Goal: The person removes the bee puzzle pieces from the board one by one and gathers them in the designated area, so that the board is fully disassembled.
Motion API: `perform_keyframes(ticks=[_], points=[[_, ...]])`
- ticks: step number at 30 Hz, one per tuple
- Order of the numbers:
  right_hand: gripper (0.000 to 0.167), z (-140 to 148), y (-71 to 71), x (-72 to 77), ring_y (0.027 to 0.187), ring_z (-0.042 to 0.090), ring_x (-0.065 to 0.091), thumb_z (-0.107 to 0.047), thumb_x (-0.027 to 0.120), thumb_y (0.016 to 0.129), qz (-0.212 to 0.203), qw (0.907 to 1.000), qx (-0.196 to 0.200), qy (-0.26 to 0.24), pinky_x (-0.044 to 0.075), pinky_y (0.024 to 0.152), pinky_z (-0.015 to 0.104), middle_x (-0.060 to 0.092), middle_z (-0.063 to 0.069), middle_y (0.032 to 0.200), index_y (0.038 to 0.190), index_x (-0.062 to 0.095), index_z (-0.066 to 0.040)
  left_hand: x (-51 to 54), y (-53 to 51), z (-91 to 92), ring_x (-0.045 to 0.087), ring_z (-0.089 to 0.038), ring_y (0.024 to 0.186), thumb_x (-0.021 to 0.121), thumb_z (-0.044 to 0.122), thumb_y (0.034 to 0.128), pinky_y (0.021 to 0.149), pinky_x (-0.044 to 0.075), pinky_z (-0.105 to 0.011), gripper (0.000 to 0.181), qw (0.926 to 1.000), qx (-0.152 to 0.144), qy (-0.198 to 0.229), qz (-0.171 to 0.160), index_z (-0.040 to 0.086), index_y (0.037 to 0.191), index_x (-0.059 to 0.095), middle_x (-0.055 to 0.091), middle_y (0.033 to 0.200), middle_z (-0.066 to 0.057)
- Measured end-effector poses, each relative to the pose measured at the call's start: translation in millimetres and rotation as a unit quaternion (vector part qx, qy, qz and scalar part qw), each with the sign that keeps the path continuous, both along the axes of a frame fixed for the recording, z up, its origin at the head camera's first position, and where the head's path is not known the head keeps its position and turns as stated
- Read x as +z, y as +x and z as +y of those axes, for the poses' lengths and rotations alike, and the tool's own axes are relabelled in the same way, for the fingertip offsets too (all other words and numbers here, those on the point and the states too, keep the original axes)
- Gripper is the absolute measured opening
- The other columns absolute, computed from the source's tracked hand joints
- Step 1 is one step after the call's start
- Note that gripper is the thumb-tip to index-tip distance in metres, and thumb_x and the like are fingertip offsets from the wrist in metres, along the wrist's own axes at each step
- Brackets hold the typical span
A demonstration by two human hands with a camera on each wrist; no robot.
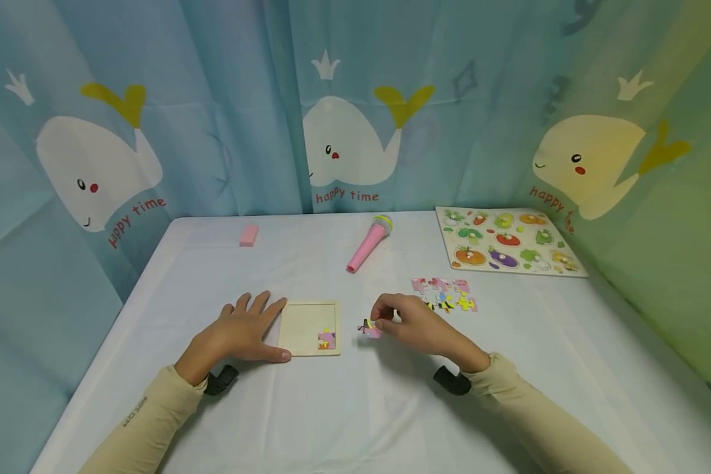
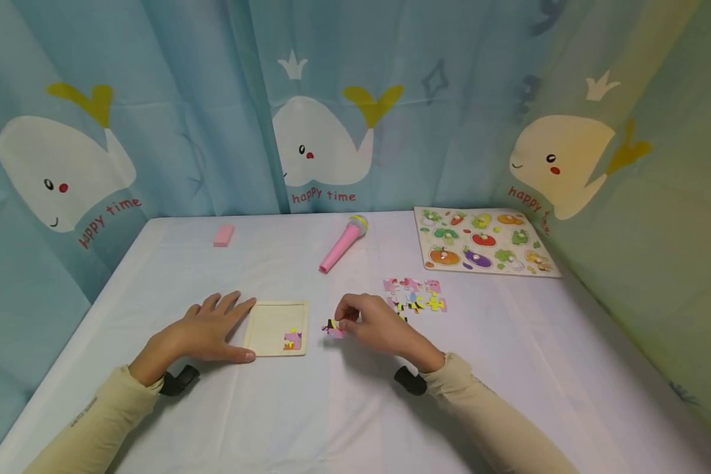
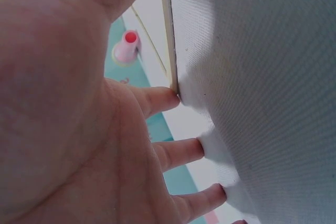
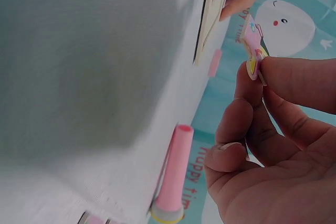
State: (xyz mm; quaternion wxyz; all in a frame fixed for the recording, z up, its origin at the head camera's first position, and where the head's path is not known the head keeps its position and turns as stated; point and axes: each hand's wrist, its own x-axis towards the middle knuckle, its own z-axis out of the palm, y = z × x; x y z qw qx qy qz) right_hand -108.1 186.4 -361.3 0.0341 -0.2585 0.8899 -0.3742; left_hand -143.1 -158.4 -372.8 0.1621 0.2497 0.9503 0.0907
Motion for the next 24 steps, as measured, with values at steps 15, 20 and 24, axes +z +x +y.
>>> perform_keyframes(ticks=[15,20,24], points=[[0.012,34.1,7.6,-0.4,0.086,0.015,0.058,0.0,0.07,0.1,0.002,0.9988,-0.05,-0.002,0.045,0.076,0.031,0.063,-0.007,0.088,0.097,0.07,-0.012,-0.7,1.0,-1.3,0.023,-0.062,0.15,0.082,0.062,0.0867,0.112,0.026,-0.078,0.11,0.9999,-0.006,0.009,0.0,0.003,0.166,0.034,0.026,0.167,-0.033],[0.012,48.3,11.9,0.1,0.085,0.015,0.059,0.0,0.07,0.101,-0.003,0.9977,-0.067,0.007,0.046,0.075,0.03,0.065,-0.006,0.089,0.097,0.07,-0.012,-0.6,0.6,-2.3,0.022,-0.063,0.15,0.082,0.063,0.0871,0.112,0.025,-0.078,0.111,0.9999,-0.008,0.012,-0.006,0.003,0.166,0.033,0.025,0.167,-0.034],[0.013,57.8,13.1,1.3,0.085,0.015,0.059,0.001,0.071,0.101,0.0,0.997,-0.077,0.004,0.046,0.073,0.029,0.065,-0.005,0.088,0.096,0.07,-0.012,0.0,-0.9,-1.9,0.021,-0.062,0.151,0.081,0.063,0.0877,0.113,0.023,-0.078,0.111,0.9999,-0.005,0.013,-0.009,0.003,0.167,0.032,0.024,0.168,-0.033]])
